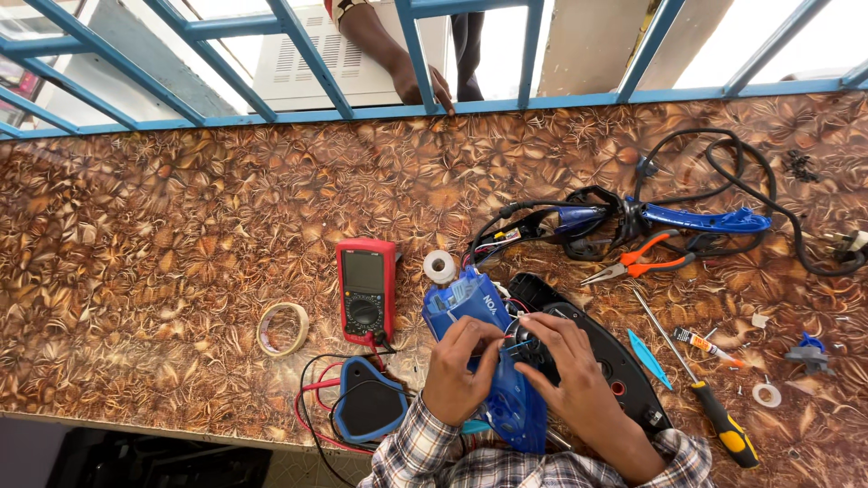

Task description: The person repairs an electric iron by dismantling the blue plastic housing and using a soldering iron and wire to work on the internal electrical components.

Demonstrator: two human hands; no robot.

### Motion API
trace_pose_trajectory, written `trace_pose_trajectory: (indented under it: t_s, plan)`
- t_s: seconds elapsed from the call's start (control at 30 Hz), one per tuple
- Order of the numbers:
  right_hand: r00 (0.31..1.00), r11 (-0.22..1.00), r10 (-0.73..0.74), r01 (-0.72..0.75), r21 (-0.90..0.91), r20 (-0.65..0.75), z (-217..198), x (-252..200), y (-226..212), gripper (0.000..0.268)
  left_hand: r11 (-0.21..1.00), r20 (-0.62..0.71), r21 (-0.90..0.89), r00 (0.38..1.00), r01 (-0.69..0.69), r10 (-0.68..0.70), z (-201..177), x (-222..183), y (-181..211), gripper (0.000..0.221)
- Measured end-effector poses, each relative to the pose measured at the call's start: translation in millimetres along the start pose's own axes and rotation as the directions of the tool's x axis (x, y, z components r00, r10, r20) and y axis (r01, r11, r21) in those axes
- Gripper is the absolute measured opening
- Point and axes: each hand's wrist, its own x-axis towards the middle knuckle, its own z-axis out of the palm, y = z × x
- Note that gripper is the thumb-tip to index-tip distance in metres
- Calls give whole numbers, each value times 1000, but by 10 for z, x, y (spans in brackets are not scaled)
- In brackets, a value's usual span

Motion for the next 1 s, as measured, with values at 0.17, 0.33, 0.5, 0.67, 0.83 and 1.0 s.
trace_pose_trajectory:
  t_s: [0.17,0.33,0.5,0.67,0.83,1.0]
  plan:
    - [991,996,12,-1,84,-134,83,-40,49,28,1000,53,3,998,21,-21,17,37,-99,9]
    - [987,997,-2,13,73,-159,125,-148,117,14,997,100,53,993,51,-56,64,10,-185,13]
    - [992,987,-52,69,144,-117,139,-282,128,15,995,110,41,989,93,-97,62,11,-196,10]
    - [983,984,-152,161,83,-108,16,-264,-12,16,999,108,36,993,36,-39,92,5,-223,8]
    - [977,983,-175,179,28,-122,33,-293,-3,17,998,105,59,994,-18,12,58,-12,-245,11]
    - [980,987,-156,160,22,-127,48,-286,7,17,990,73,-60,989,129,-125,-57,59,-172,8]
